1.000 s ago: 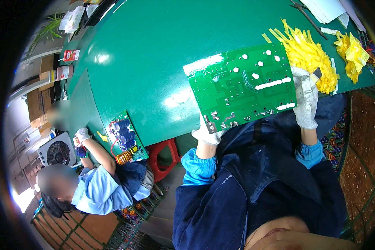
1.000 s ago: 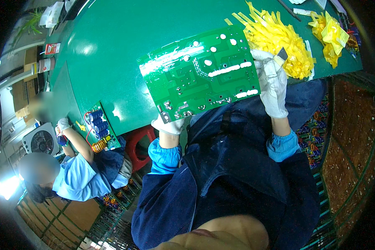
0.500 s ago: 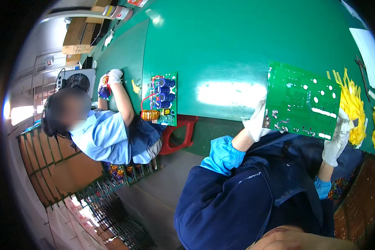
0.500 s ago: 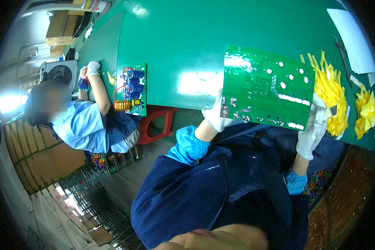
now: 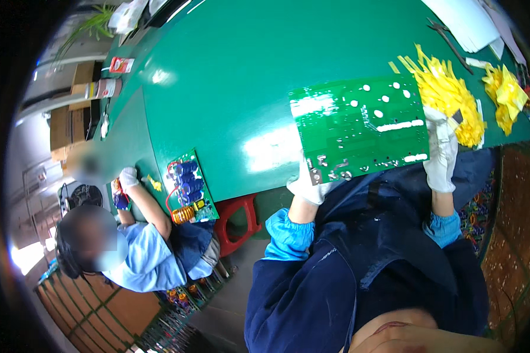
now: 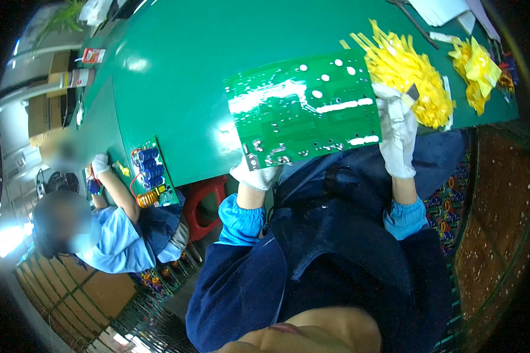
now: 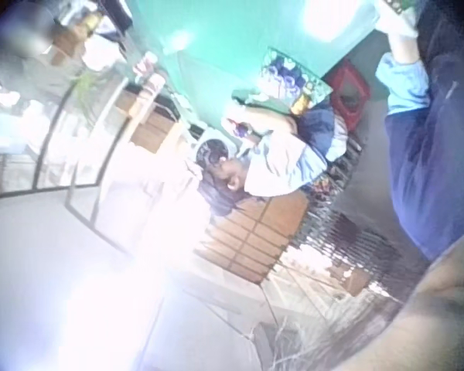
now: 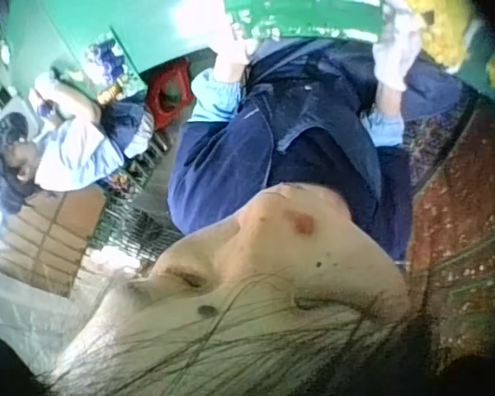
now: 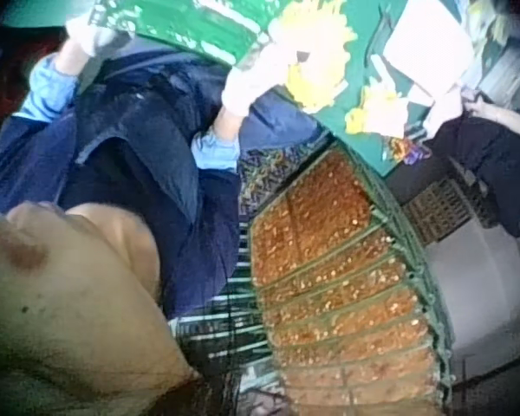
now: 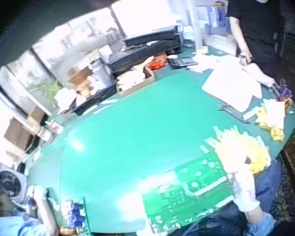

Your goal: The person trims components on circuit boards using a small blade, transfers circuit boards to a rack, and applies strips of yellow tape onto circuit boards by hand.

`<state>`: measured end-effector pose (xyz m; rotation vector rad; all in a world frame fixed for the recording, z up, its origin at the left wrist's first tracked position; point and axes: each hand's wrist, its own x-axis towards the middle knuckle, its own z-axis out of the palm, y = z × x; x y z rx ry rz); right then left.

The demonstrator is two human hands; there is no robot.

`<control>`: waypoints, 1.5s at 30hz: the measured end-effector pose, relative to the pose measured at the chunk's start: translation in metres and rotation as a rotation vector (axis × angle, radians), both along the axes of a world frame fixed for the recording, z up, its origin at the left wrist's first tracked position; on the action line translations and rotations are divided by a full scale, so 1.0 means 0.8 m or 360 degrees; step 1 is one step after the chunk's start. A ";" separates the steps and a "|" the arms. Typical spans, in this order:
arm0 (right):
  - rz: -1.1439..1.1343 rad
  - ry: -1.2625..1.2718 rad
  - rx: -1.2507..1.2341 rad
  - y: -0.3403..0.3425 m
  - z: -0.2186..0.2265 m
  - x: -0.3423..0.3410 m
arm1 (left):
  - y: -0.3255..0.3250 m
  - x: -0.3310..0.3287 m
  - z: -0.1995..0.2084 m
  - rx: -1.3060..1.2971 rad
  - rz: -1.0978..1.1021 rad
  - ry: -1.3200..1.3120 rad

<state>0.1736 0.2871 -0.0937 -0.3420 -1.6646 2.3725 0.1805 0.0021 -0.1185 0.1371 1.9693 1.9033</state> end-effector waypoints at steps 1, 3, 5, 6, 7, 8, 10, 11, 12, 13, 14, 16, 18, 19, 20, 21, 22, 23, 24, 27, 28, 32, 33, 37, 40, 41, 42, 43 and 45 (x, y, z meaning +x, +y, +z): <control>0.0107 0.0097 0.0059 -0.004 0.015 -0.004 | -0.002 0.002 0.001 0.0000 0.0025 -0.0018; 0.0133 0.0017 0.0044 -0.004 0.023 -0.003 | -0.006 0.005 0.003 -0.0002 0.0081 -0.0057; 0.0050 0.0079 0.0056 -0.010 0.028 -0.007 | -0.008 0.007 0.005 -0.0010 0.0141 -0.0099; 0.0033 0.0026 0.0044 -0.009 0.026 -0.005 | -0.010 0.009 0.007 -0.0015 0.0175 -0.0120; 0.0019 0.0014 0.0040 -0.008 0.023 -0.005 | -0.011 0.010 0.008 -0.0021 0.0209 -0.0140; 0.0080 0.0010 0.0042 -0.005 0.021 -0.005 | -0.011 0.011 0.009 -0.0027 0.0244 -0.0159; 0.0044 0.0065 -0.0018 -0.014 0.030 -0.008 | -0.011 0.011 0.011 -0.0038 0.0316 -0.0193; 0.0032 0.0056 -0.0020 -0.012 0.028 -0.006 | -0.011 0.011 0.012 -0.0043 0.0352 -0.0210; 0.0071 0.0037 -0.0056 -0.009 0.024 -0.005 | -0.010 0.010 0.013 -0.0053 0.0386 -0.0225; 0.0111 0.0019 -0.0091 -0.007 0.022 -0.004 | -0.013 0.012 0.014 -0.0060 0.0373 -0.0232; 0.0098 0.0011 -0.0096 -0.006 0.022 -0.004 | -0.016 0.014 0.015 0.0379 0.0478 -0.0409; 0.0130 0.0021 -0.0019 -0.006 0.029 -0.005 | -0.023 0.017 0.014 0.1263 0.0682 -0.0758; 0.0099 -0.0017 -0.0021 -0.006 0.025 -0.004 | -0.029 0.020 0.010 0.2157 0.0878 -0.1101; 0.0079 -0.0048 -0.0020 -0.007 0.027 -0.004 | -0.033 0.021 0.007 0.2608 0.0972 -0.1269; 0.0078 -0.0041 0.0001 -0.009 0.031 -0.004 | -0.036 0.022 0.003 0.3062 0.1064 -0.1433; 0.0072 -0.0045 0.0000 -0.008 0.032 -0.003 | -0.040 0.022 0.000 0.3520 0.1152 -0.1585; 0.0088 -0.0107 0.0051 -0.007 0.032 -0.004 | -0.045 0.023 -0.006 0.3515 0.1154 -0.1591; 0.0106 -0.0169 0.0101 -0.006 0.031 -0.003 | -0.050 0.024 -0.014 0.3555 0.1198 -0.1634; 0.0100 -0.0172 0.0099 -0.007 0.030 -0.003 | -0.051 0.023 -0.015 0.3594 0.1240 -0.1681; 0.0089 -0.0003 0.0009 -0.009 0.029 -0.004 | -0.051 0.023 -0.013 0.3561 0.1284 -0.1687; 0.0101 -0.0017 -0.0054 -0.008 0.030 -0.005 | -0.050 0.022 -0.011 0.3559 0.1286 -0.1689; 0.0044 -0.0085 -0.0122 -0.007 0.026 -0.002 | -0.045 0.020 -0.005 0.3541 0.1236 -0.1665; 0.0044 -0.0086 -0.0125 -0.004 0.024 0.000 | -0.046 0.021 -0.005 0.3585 0.1256 -0.1662; 0.0181 -0.0044 -0.0050 0.004 0.019 0.005 | -0.051 0.021 -0.011 0.3610 0.1306 -0.1770; 0.0113 -0.0037 0.0039 -0.005 0.028 0.002 | -0.050 0.019 -0.003 0.3360 0.1207 -0.1743; 0.0040 -0.0053 0.0157 -0.009 0.031 0.001 | -0.050 0.018 0.000 0.3336 0.1246 -0.1728; 0.0032 -0.0056 0.0161 -0.010 0.031 0.001 | -0.048 0.017 0.003 0.3311 0.1285 -0.1712; 0.0025 -0.0073 0.0011 -0.011 0.029 0.001 | -0.046 0.016 0.005 0.3308 0.1283 -0.1724; 0.0016 -0.0086 -0.0139 -0.012 0.029 0.000 | -0.041 0.012 0.012 0.4682 0.1166 -0.2614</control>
